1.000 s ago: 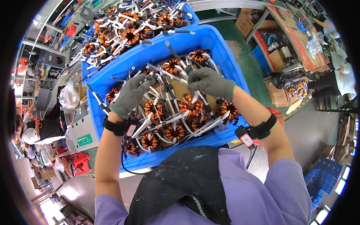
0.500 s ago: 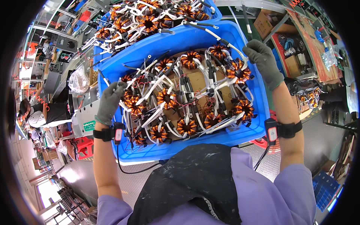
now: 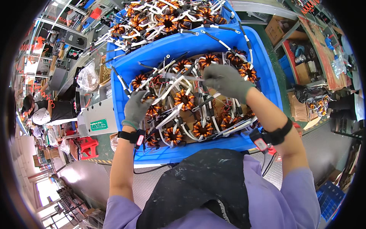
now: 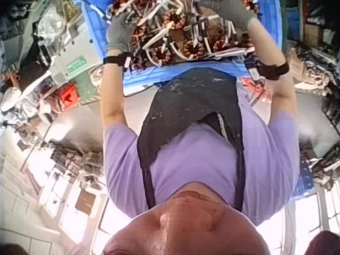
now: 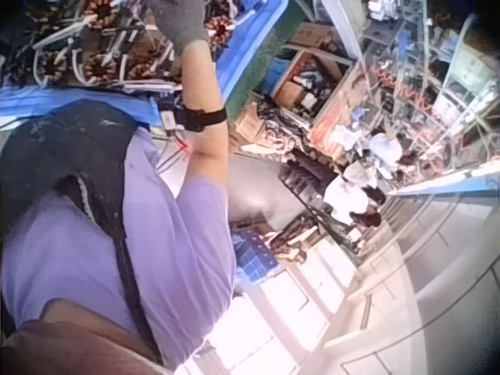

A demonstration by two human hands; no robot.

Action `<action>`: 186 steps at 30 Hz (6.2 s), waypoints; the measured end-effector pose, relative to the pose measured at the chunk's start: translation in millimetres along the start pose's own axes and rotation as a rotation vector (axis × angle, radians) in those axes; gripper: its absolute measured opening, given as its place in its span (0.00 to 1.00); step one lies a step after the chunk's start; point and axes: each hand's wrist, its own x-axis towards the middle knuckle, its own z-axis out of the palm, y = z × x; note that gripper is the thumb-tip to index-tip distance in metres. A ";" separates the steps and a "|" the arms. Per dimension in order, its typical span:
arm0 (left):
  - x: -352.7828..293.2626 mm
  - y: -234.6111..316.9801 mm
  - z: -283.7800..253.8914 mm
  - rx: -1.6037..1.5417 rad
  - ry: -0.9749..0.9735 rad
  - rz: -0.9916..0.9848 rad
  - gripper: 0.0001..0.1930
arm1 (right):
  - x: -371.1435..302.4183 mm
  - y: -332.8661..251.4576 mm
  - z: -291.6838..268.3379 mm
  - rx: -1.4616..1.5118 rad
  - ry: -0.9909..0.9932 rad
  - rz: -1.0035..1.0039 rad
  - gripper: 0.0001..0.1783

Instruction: Assemble electronic components by screwdriving boards into a chassis and organizing wired inductors.

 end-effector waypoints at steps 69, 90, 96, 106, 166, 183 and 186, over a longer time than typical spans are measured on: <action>-30.1 163.2 -107.2 -0.038 -0.308 0.194 0.12 | -105.7 20.5 -99.2 0.587 0.886 0.024 0.06; 38.9 85.5 29.3 -1.046 -0.619 -0.163 0.10 | -112.3 -49.3 47.5 0.809 -0.168 0.442 0.17; 34.6 85.5 37.6 -0.966 -0.482 -0.039 0.15 | -108.4 -48.5 76.5 0.464 0.044 0.390 0.17; 28.2 94.6 75.8 -0.701 -0.795 0.307 0.17 | -145.2 -52.7 84.8 0.812 0.162 0.565 0.14; 22.6 93.4 67.6 -1.512 -1.223 -0.411 0.08 | -45.8 -28.8 62.3 0.588 0.538 0.173 0.08; 5.0 108.6 57.9 -0.995 -0.743 0.175 0.10 | -48.3 -27.4 59.5 0.198 0.480 0.154 0.07; -0.8 108.6 50.7 -0.913 -0.696 0.067 0.12 | -50.7 -38.7 35.7 0.236 0.622 0.183 0.06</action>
